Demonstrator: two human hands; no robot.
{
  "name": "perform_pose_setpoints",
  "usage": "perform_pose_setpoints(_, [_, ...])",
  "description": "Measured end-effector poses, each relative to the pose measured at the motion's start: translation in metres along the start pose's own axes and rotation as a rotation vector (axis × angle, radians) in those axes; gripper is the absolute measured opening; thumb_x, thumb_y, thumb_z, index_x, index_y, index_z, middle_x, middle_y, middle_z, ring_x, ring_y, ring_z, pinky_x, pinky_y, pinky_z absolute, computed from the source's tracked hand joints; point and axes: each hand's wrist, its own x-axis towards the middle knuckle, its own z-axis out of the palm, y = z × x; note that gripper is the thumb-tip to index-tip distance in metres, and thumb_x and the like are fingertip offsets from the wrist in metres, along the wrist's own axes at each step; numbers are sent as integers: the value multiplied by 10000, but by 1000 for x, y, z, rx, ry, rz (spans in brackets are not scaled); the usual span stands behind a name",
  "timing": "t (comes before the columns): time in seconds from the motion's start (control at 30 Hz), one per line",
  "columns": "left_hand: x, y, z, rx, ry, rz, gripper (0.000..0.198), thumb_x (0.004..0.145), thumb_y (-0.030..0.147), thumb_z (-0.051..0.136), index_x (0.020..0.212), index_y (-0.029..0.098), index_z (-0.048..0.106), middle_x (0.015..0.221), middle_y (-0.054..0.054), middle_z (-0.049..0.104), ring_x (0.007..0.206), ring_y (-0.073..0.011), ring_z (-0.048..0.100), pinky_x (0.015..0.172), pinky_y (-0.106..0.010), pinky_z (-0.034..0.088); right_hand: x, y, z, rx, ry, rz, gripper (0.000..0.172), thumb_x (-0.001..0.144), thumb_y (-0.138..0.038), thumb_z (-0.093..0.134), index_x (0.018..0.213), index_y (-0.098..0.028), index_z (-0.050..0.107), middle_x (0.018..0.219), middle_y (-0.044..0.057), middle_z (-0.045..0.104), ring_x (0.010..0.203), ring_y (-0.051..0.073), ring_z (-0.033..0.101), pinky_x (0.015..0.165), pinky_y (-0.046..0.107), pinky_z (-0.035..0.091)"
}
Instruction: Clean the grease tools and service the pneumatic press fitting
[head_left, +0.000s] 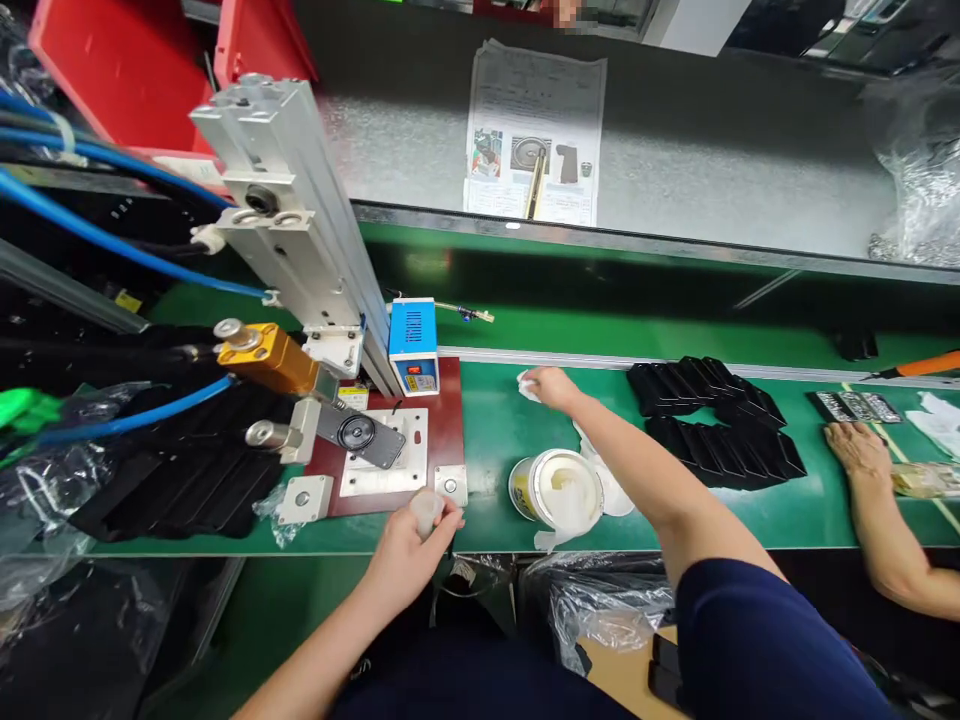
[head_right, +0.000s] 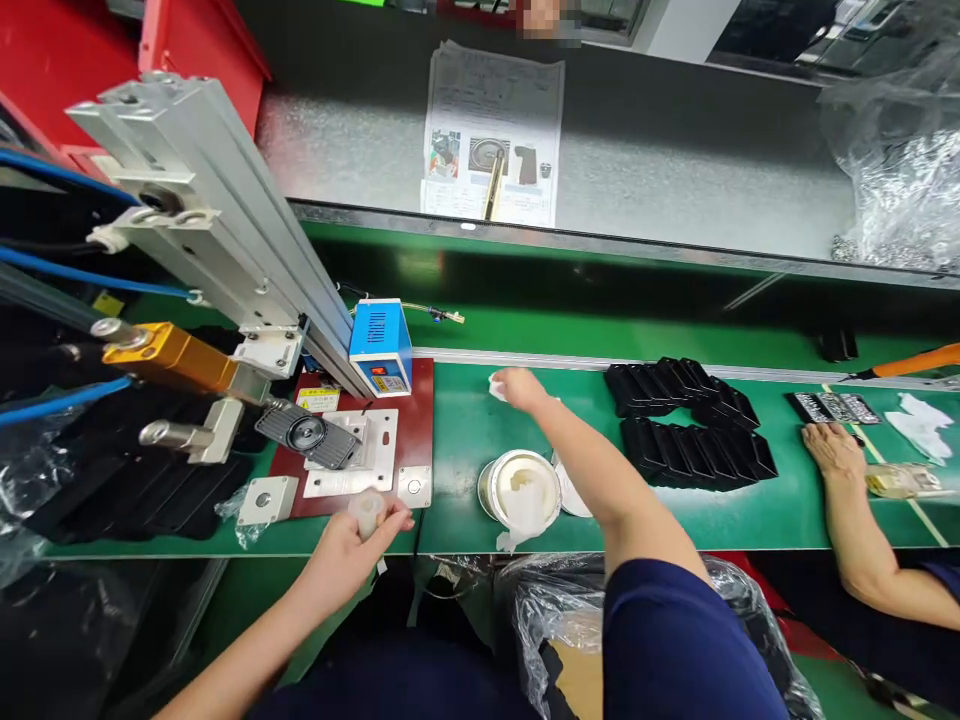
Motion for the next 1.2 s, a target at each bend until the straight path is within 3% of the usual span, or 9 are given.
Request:
perform_pose_setpoints(0.13, [18,22,2,22,-12,132,218,888,383,489,828,192,576,789,-23,636,757,-155,619,720,-274,473,-78,-41,-16,217,208,-59,280,888,-336,556,1106,-168,610,979,64,691,727,141,660,688,295,540])
perform_pose_setpoints(0.23, [25,35,5,125,1,242,241,887,391,487,755,195,533,665,7,575,633,-128,554,624,-248,430,-148,-76,-13,767,343,-282,233,811,-327,669,1002,-194,654,823,39,693,687,148,650,645,294,538])
perform_pose_setpoints(0.3, [26,42,9,193,-3,318,246,879,376,493,707,200,492,586,35,509,558,-112,492,572,-238,387,-182,-96,-10,785,409,-381,168,835,-258,643,999,-232,670,886,43,685,782,158,653,686,304,539])
perform_pose_setpoints(0.37, [25,47,11,227,-28,390,211,865,332,496,699,203,488,558,47,474,526,-106,455,548,-234,358,-203,-111,-11,624,434,-510,200,860,-192,594,1030,-257,676,1001,58,671,931,180,639,796,344,531])
perform_pose_setpoints(0.43, [25,50,14,254,-65,442,173,837,269,488,677,204,503,551,42,475,519,-109,451,536,-236,339,-213,-121,-15,436,397,-639,270,877,-154,544,1096,-264,657,1099,73,646,1028,190,612,869,367,513])
perform_pose_setpoints(0.57, [25,53,16,325,-126,499,233,786,244,468,557,203,483,525,16,480,515,-128,459,529,-257,310,-216,-133,-21,170,299,-819,312,904,-166,500,1182,-265,600,1118,73,634,1039,184,592,864,358,525])
perform_pose_setpoints(0.77, [26,52,15,394,-137,454,253,811,262,416,568,205,459,530,5,494,523,-144,481,520,-267,276,-211,-134,-6,-16,472,-865,249,901,-148,514,1128,-195,604,965,100,662,921,198,596,781,355,546])
perform_pose_setpoints(0.97, [28,54,15,561,-57,402,131,816,205,416,830,188,545,664,-13,621,601,-171,569,567,-269,325,-217,-140,6,-108,573,-689,188,891,-117,492,1027,-152,616,925,104,670,832,194,597,730,340,533])
perform_pose_setpoints(1.2, [27,62,20,912,26,346,113,875,225,433,894,196,540,737,-39,677,681,-224,631,572,-298,299,-225,-154,16,-133,617,-368,167,890,-164,471,825,-133,622,777,100,645,742,205,601,669,337,502])
